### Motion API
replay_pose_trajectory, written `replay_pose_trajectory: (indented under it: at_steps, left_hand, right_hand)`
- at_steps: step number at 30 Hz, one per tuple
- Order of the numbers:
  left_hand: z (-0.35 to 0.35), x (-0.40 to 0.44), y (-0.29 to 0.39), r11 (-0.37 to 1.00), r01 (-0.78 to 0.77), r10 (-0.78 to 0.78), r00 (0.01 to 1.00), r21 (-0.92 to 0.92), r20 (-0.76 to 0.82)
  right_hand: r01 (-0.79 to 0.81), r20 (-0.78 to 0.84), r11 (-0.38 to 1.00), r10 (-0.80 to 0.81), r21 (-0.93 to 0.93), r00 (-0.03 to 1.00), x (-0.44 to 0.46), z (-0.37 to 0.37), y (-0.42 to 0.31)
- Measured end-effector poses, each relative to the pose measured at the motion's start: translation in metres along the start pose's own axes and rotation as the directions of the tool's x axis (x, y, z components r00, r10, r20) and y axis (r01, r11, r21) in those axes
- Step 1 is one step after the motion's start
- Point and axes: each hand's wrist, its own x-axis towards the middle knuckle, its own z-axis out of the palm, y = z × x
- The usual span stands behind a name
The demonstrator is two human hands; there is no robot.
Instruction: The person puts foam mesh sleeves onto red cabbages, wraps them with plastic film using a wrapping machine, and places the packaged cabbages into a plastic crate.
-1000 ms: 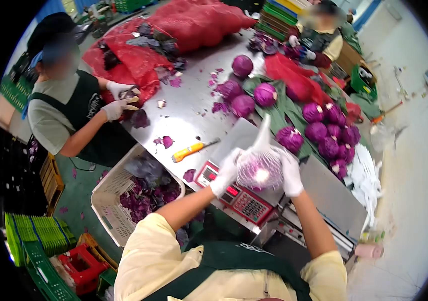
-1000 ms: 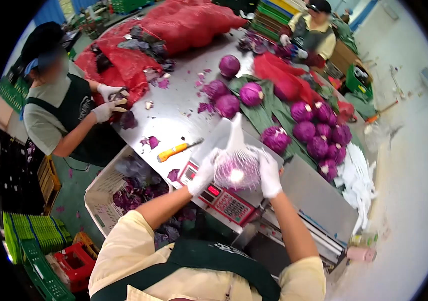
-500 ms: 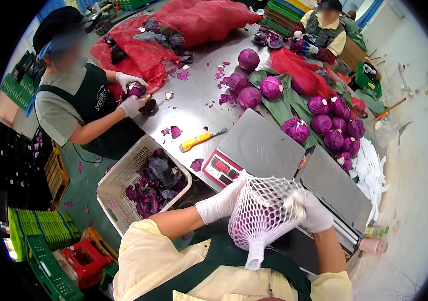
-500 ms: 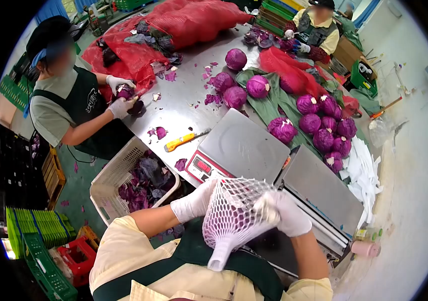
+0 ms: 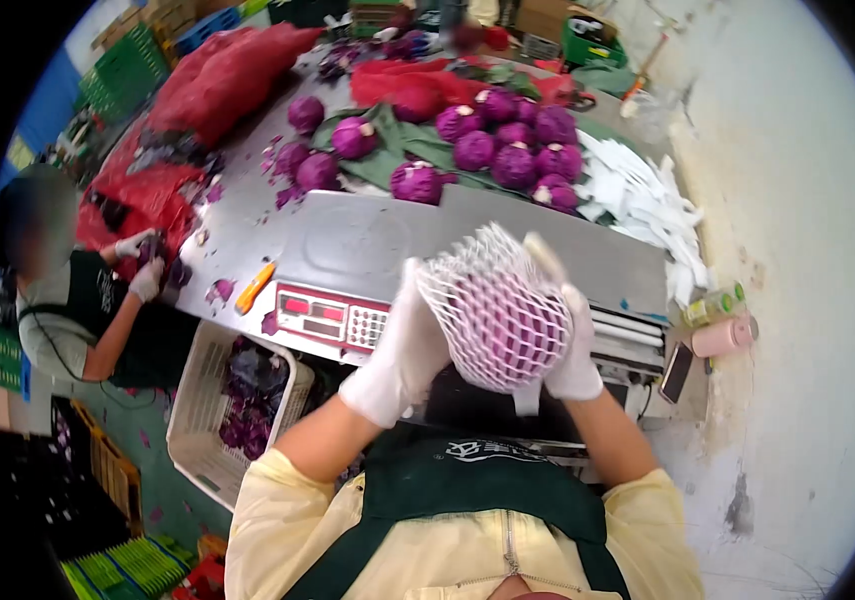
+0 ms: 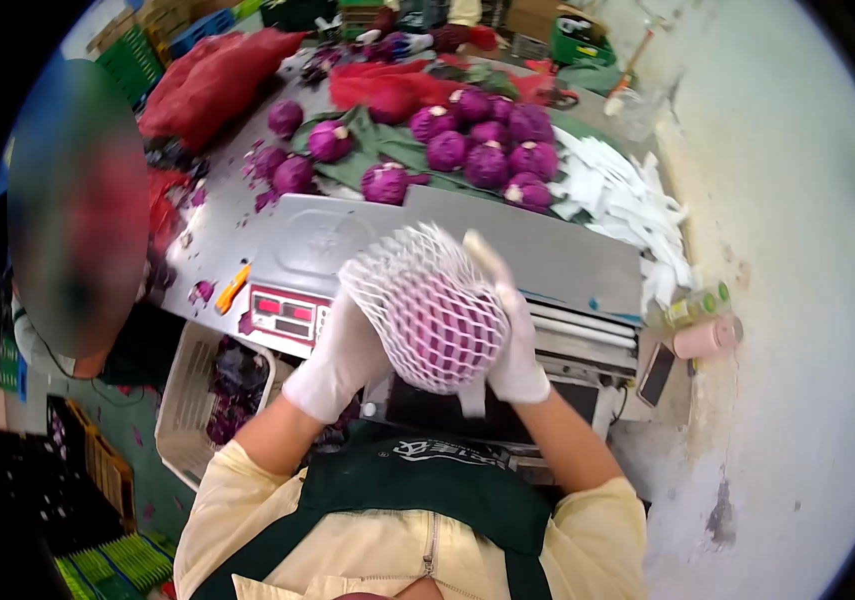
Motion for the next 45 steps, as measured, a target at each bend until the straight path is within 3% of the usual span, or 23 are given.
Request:
replay_pose_trajectory:
  at_steps: [2, 3, 6, 8, 10, 11, 12, 16, 18, 20, 22, 24, 26, 30, 32, 34, 35, 36, 37, 38, 39, 41, 45]
  left_hand:
    - [0.036, 0.039, -0.027, 0.777, 0.230, -0.145, 0.971, -0.586, 0.188]
    - [0.054, 0.047, -0.022, 0.796, 0.147, -0.052, 0.983, -0.588, 0.174]
    - [0.088, 0.098, -0.041, 0.900, -0.216, 0.291, 0.944, -0.379, 0.154]
    - [0.108, 0.131, -0.066, 0.912, -0.277, 0.341, 0.922, -0.301, 0.185]
    - [0.125, 0.151, -0.079, 0.914, -0.378, 0.394, 0.914, -0.146, 0.099]
    - [0.129, 0.151, -0.081, 0.934, -0.325, 0.348, 0.923, -0.149, 0.167]
    - [0.126, 0.158, -0.089, 0.880, -0.474, 0.452, 0.859, 0.039, 0.239]
    - [0.120, 0.178, -0.115, 0.744, -0.586, 0.512, 0.809, 0.322, 0.289]
    - [0.115, 0.179, -0.114, 0.720, -0.600, 0.503, 0.798, 0.349, 0.333]
    - [0.111, 0.181, -0.104, 0.923, -0.352, 0.314, 0.923, 0.158, 0.220]
    - [0.109, 0.183, -0.101, 0.943, -0.304, 0.282, 0.946, 0.134, 0.161]
    - [0.109, 0.190, -0.109, 0.999, 0.016, -0.006, 0.983, -0.049, 0.183]
    - [0.123, 0.188, -0.115, 0.992, 0.058, -0.056, 0.998, -0.114, 0.021]
    - [0.128, 0.176, -0.130, 0.994, 0.027, -0.036, 0.996, -0.108, -0.083]
    - [0.119, 0.180, -0.120, 0.963, -0.040, 0.049, 0.998, 0.265, -0.027]
    - [0.091, 0.187, -0.127, 0.809, -0.378, 0.402, 0.914, 0.451, 0.046]
    - [0.068, 0.187, -0.121, 0.529, -0.567, 0.592, 0.780, 0.631, 0.204]
    - [0.066, 0.157, -0.080, 0.506, -0.556, 0.501, 0.812, 0.659, 0.300]
    - [0.040, 0.155, -0.068, 0.392, -0.555, 0.385, 0.823, 0.733, 0.417]
    - [0.019, 0.137, -0.055, 0.031, -0.631, 0.393, 0.721, 0.775, 0.571]
    - [-0.004, 0.132, -0.045, -0.238, -0.677, 0.298, 0.632, 0.697, 0.716]
    - [-0.028, 0.113, -0.027, -0.427, -0.672, -0.016, 0.675, 0.606, 0.737]
    - [-0.019, 0.102, -0.035, -0.574, -0.708, -0.239, 0.626, 0.412, 0.743]
  right_hand:
    - [0.196, 0.064, 0.824, -0.191, -0.531, 0.979, 0.019, -0.029, -0.037]
    - [0.122, -0.007, 0.806, -0.155, -0.580, 0.988, 0.030, -0.046, -0.048]
    - [-0.102, -0.090, 0.972, 0.085, -0.212, 0.992, 0.039, -0.082, -0.074]
    - [-0.116, -0.146, 0.988, 0.101, -0.099, 0.984, 0.050, -0.109, -0.080]
    - [-0.030, -0.263, 0.992, -0.004, -0.126, 0.965, 0.069, -0.143, -0.062]
    - [0.078, -0.274, 0.975, -0.136, -0.210, 0.952, 0.075, -0.162, -0.049]
    - [0.124, -0.254, 0.976, -0.168, -0.182, 0.952, 0.076, -0.175, -0.041]
    - [0.140, -0.302, 0.985, -0.165, -0.102, 0.939, 0.076, -0.199, -0.020]
    - [0.127, -0.273, 0.961, -0.194, -0.245, 0.942, 0.076, -0.207, -0.019]
    - [0.117, -0.253, 0.949, -0.195, -0.293, 0.948, 0.077, -0.212, -0.017]
    - [0.069, -0.391, 0.964, -0.170, -0.258, 0.905, 0.074, -0.206, -0.017]
    - [-0.074, -0.472, 0.987, -0.001, -0.141, 0.882, 0.073, -0.200, 0.000]
    - [-0.141, -0.440, 0.980, 0.189, 0.138, 0.878, 0.082, -0.218, 0.004]
    - [-0.303, -0.473, 0.953, 0.257, -0.022, 0.843, 0.090, -0.221, -0.018]
    - [-0.318, -0.456, 0.947, 0.302, 0.043, 0.837, 0.082, -0.222, -0.024]
    - [-0.151, -0.428, 0.881, -0.064, -0.449, 0.902, 0.072, -0.245, -0.026]
    - [-0.109, -0.345, 0.776, -0.146, -0.621, 0.927, 0.061, -0.255, -0.040]
    - [-0.063, -0.179, 0.389, -0.270, -0.919, 0.946, 0.044, -0.255, -0.064]
    - [0.036, -0.005, 0.154, -0.259, -0.987, 0.966, 0.025, -0.251, -0.090]
    - [0.146, 0.160, -0.084, -0.200, -0.986, 0.967, 0.008, -0.249, -0.110]
    - [0.133, 0.148, -0.085, -0.198, -0.987, 0.969, -0.007, -0.253, -0.126]
    - [0.405, 0.332, -0.511, 0.231, -0.758, 0.914, -0.029, -0.263, -0.149]
    - [0.576, 0.329, -0.539, 0.489, -0.614, 0.808, -0.050, -0.278, -0.145]
